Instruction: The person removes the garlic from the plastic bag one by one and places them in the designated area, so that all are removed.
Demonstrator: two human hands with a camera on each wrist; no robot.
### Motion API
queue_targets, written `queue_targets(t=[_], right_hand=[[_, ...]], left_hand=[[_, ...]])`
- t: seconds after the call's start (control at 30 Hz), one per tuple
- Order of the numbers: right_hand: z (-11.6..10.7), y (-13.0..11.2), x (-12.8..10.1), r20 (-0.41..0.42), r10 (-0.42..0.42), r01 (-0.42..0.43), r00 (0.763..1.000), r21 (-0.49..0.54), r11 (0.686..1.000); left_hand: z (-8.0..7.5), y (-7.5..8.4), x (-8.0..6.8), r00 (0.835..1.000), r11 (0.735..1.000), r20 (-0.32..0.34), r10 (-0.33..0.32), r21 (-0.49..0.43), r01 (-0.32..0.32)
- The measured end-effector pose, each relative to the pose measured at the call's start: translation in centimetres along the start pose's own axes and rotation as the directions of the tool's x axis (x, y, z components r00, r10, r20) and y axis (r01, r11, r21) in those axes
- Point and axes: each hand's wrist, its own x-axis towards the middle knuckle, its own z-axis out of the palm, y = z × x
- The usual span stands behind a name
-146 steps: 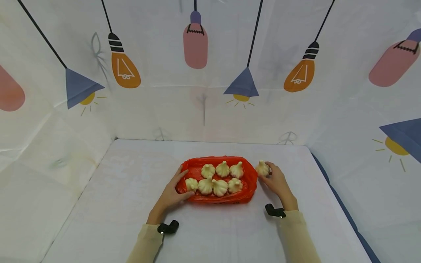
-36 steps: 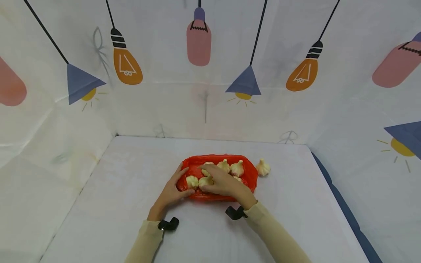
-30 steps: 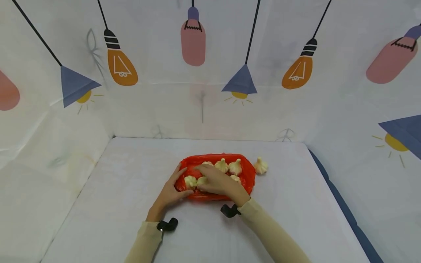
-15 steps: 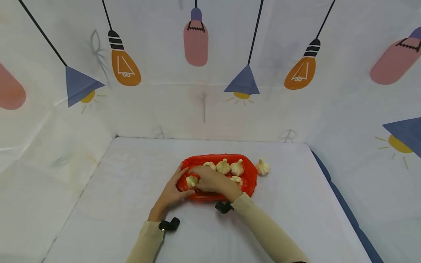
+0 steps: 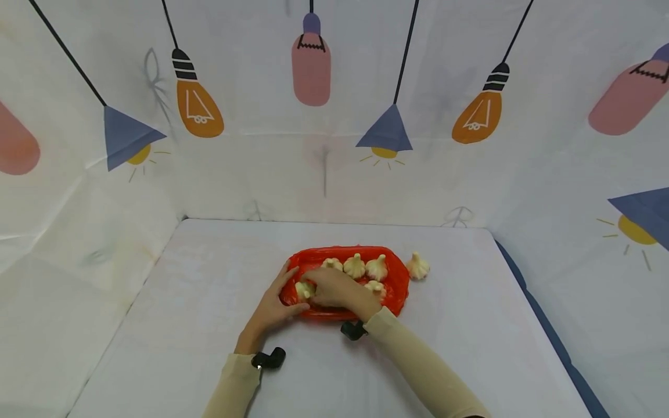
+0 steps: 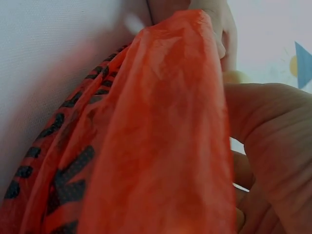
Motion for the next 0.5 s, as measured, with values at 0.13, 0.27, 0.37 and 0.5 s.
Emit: queue_targets(t=[0.13, 0.27, 0.37, 0.5], right_hand=[[0.29, -0.10, 0.15, -0.022, -0.014, 0.013, 1.000, -0.047, 0.999], [0.64, -0.13, 0.21, -0.037, -0.028, 0.025, 0.999, -0.087, 0.996], [0.79, -0.18, 0.23, -0.048, -0.036, 0.030, 0.998, -0.136, 0.990], [0.79, -0.30, 0.24, -0.054, -0.035, 0.025, 0.998, -0.173, 0.985]], left_hand=[[0.05, -0.02, -0.06, 1.000, 1.000, 0.003, 0.008, 0.000, -0.008], [0.16, -0.08, -0.25, 1.000, 1.000, 0.004, 0.005, -0.006, -0.005], [0.18, -0.09, -0.31, 1.000, 1.000, 0.000, 0.003, -0.004, -0.003], [0.10, -0.03, -0.24, 1.000, 1.000, -0.005, -0.002, 0.003, 0.002]])
